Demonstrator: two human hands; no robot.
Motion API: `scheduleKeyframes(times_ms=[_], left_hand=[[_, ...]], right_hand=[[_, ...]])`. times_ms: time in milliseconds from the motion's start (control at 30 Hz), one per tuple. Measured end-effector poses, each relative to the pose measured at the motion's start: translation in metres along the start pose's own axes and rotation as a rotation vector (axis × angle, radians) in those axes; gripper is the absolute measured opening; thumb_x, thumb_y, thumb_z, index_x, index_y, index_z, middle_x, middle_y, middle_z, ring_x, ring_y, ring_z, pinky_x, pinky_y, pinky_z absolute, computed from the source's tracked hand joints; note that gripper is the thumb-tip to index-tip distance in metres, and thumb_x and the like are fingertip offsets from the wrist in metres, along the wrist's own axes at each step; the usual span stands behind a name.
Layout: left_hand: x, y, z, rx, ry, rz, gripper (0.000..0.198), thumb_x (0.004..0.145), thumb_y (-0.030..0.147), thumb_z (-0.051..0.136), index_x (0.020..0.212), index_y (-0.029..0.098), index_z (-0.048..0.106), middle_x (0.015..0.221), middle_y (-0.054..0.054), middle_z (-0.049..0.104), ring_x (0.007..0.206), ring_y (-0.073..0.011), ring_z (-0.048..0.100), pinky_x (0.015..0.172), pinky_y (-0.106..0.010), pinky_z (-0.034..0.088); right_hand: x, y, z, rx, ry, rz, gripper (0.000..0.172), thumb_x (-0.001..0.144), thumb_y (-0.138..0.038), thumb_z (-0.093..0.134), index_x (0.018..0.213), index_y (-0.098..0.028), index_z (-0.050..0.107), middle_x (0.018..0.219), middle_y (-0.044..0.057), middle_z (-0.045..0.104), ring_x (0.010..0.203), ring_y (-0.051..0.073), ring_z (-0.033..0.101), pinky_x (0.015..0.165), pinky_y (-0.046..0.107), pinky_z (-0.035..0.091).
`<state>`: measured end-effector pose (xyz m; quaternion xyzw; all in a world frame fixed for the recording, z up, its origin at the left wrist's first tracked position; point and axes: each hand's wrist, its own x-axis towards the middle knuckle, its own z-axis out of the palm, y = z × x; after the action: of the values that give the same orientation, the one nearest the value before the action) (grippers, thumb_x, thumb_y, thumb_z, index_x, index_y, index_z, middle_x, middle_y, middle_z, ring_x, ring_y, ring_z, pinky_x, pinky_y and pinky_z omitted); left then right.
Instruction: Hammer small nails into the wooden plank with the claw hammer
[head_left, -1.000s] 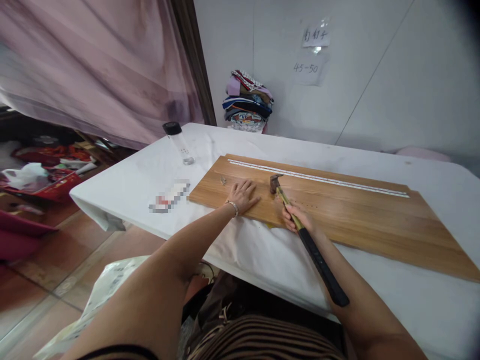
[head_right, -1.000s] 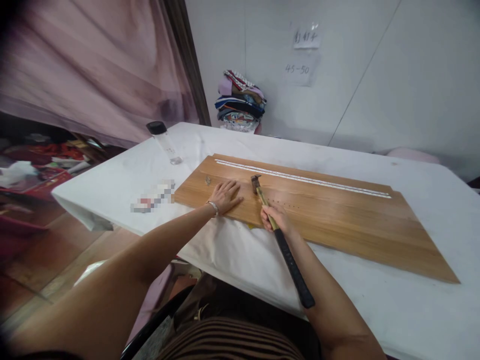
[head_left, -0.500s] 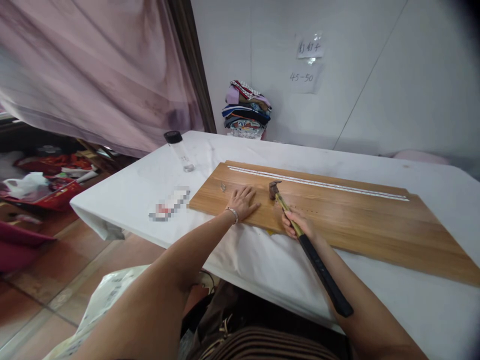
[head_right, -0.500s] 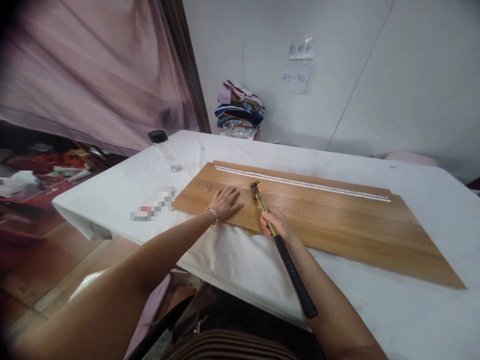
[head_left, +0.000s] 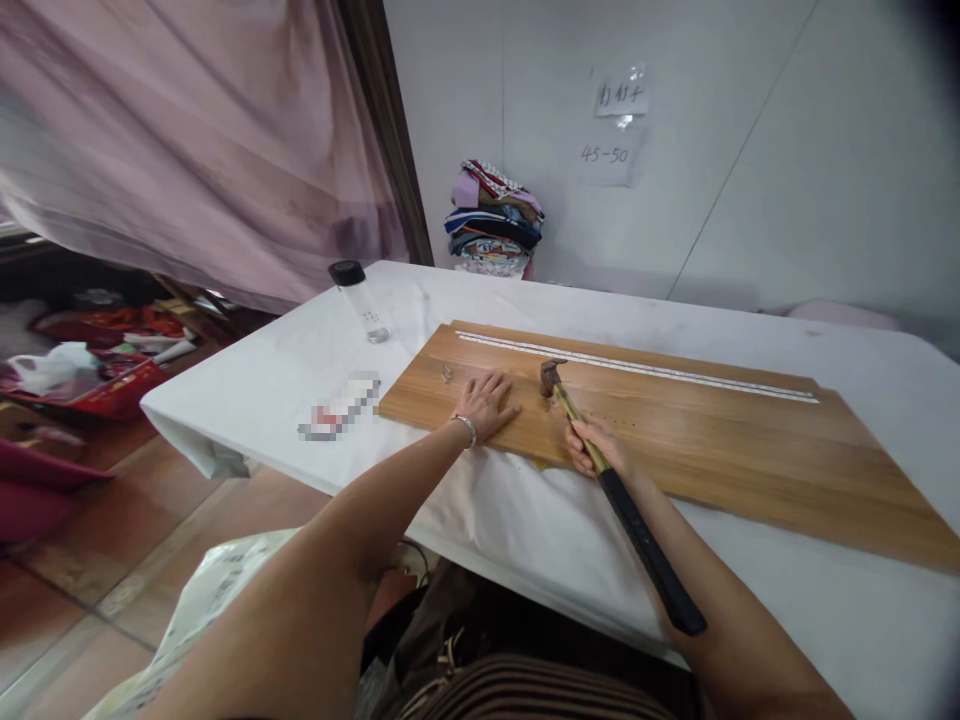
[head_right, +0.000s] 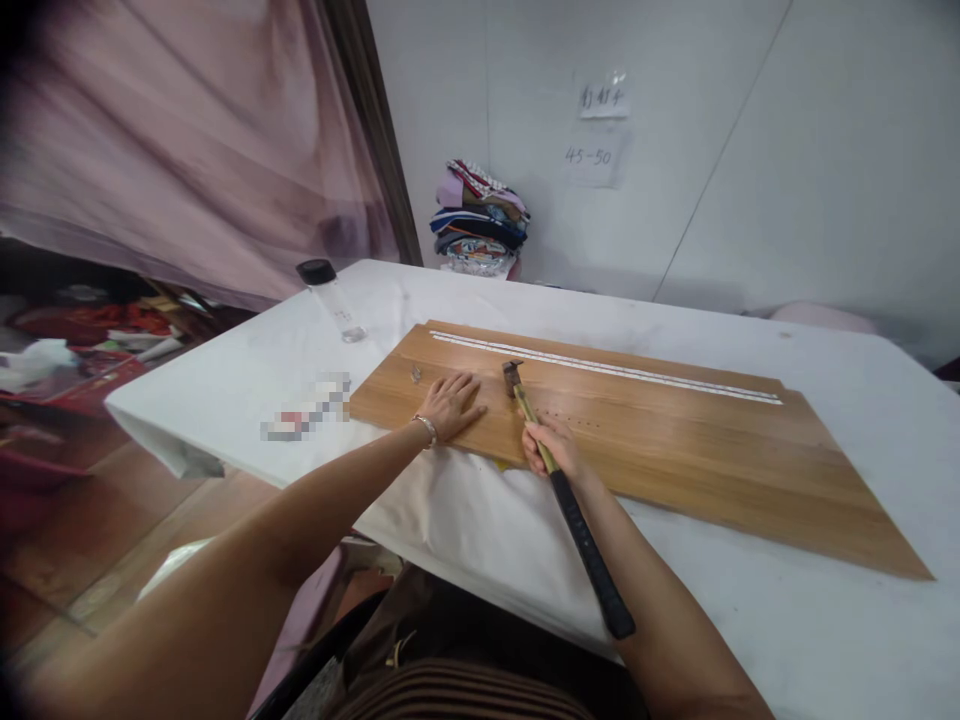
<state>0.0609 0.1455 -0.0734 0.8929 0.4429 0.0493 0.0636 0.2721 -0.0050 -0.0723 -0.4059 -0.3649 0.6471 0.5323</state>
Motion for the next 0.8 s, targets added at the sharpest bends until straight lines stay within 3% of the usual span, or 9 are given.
scheduleKeyframes(times_ms=[800], left_hand=[[0.0003, -0.0007, 0.0003, -0.009, -0.010, 0.002, 0.060, 0.106, 0.056, 0.048, 0.158, 0.027, 0.056, 0.173, -0.010, 0.044, 0.163, -0.0289, 0.034, 0.134, -0.052, 0.023]], right_hand=[[-0.0017, -0.0024, 0.0040, 0.003, 0.013, -0.008, 0.057, 0.076, -0.055, 0.083, 0.118, -0.025, 0.058, 0.064, -0.012, 0.052, 0.037, 0.006, 0.036, 0.033, 0.020, 0.026]])
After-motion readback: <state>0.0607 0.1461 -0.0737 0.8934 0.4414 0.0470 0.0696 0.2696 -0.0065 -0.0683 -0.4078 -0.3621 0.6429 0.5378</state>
